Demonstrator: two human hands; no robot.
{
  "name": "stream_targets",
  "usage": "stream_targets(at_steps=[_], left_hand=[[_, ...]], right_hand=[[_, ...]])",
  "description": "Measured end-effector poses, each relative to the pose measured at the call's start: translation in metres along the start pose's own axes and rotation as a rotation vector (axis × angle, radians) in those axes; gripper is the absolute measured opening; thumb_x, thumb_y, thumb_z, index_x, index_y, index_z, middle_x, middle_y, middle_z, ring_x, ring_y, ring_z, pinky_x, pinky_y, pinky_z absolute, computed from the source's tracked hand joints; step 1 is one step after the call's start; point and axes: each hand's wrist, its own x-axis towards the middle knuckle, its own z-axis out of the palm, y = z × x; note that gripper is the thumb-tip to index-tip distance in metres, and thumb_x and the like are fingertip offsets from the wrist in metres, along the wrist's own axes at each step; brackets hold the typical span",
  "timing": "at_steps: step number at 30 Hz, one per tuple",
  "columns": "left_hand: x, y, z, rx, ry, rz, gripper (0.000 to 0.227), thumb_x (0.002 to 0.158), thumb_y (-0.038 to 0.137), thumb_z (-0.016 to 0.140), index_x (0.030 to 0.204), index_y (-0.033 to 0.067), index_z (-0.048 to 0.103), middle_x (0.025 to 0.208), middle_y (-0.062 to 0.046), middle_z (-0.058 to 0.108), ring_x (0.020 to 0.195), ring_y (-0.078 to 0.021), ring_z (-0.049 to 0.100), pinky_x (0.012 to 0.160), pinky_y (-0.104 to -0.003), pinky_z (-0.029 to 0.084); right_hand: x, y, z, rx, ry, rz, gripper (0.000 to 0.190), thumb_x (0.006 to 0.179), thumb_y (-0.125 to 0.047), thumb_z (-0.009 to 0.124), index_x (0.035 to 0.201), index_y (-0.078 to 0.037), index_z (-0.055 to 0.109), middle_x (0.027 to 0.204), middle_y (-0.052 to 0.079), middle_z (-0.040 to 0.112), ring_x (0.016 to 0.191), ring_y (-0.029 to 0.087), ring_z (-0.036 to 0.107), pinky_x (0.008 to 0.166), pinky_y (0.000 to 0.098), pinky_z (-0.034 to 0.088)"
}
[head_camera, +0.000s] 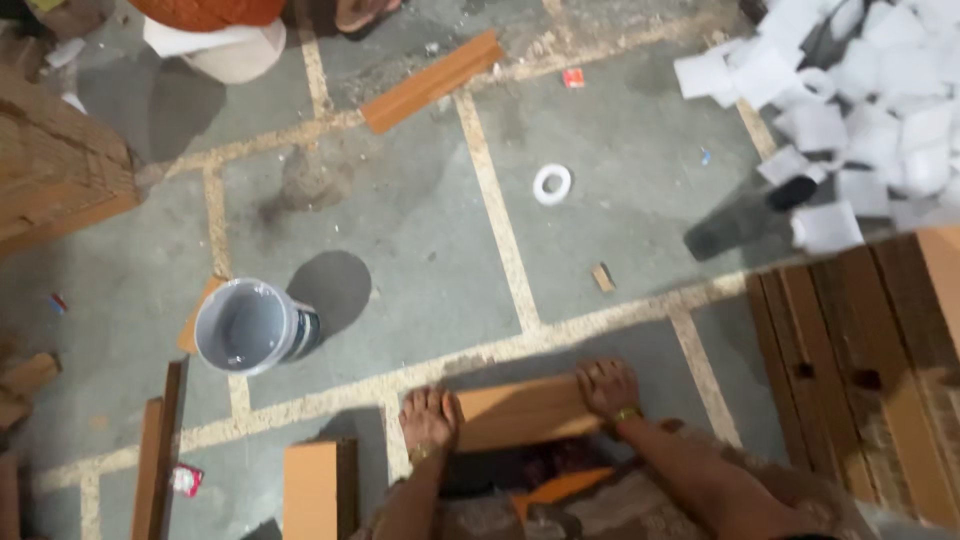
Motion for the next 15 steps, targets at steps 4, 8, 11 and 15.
stream_targets(at_steps=[4, 8, 11, 15], left_hand=[[0.004, 0.004, -0.005, -0.012, -0.006, 0.003, 0.039, 0.097, 0.042, 0.045, 0.117, 0.0176, 0.067, 0.125, -0.008, 0.061, 0.128, -0.0309, 0.048, 0.105, -0.048, 0.041], [-0.001, 0.004, -0.008, -0.023, -0.009, -0.004, 0.037, 0.099, 0.041, 0.044, 0.116, 0.017, 0.067, 0.126, -0.008, 0.061, 0.128, -0.0312, 0.048, 0.106, -0.048, 0.041], [-0.005, 0.004, -0.006, -0.023, 0.025, 0.001, 0.037, 0.1, 0.043, 0.044, 0.117, 0.0192, 0.068, 0.128, -0.006, 0.061, 0.13, -0.0303, 0.048, 0.107, -0.048, 0.041], [-0.011, 0.001, 0.003, 0.076, 0.14, 0.063, 0.039, 0.097, 0.038, 0.045, 0.116, 0.0128, 0.067, 0.126, -0.01, 0.062, 0.129, -0.0318, 0.048, 0.11, -0.056, 0.035]], right_hand=[[0.003, -0.01, -0.012, 0.0, -0.166, 0.083, 0.028, 0.096, -0.038, 0.055, 0.102, -0.02, 0.076, 0.106, 0.005, 0.068, 0.106, 0.03, 0.058, 0.096, 0.0473, 0.044], [0.003, -0.014, -0.019, -0.009, -0.189, 0.115, 0.032, 0.096, -0.041, 0.053, 0.099, -0.019, 0.075, 0.106, 0.005, 0.068, 0.107, 0.029, 0.058, 0.096, 0.0461, 0.044], [0.0, -0.012, -0.02, -0.013, -0.198, 0.085, 0.034, 0.097, -0.041, 0.051, 0.099, -0.017, 0.075, 0.103, 0.006, 0.069, 0.105, 0.03, 0.059, 0.096, 0.0474, 0.045], [-0.003, -0.013, -0.016, -0.148, -0.251, 0.102, 0.033, 0.099, -0.039, 0.049, 0.097, -0.018, 0.074, 0.102, 0.005, 0.069, 0.1, 0.028, 0.062, 0.091, 0.0541, 0.045]])
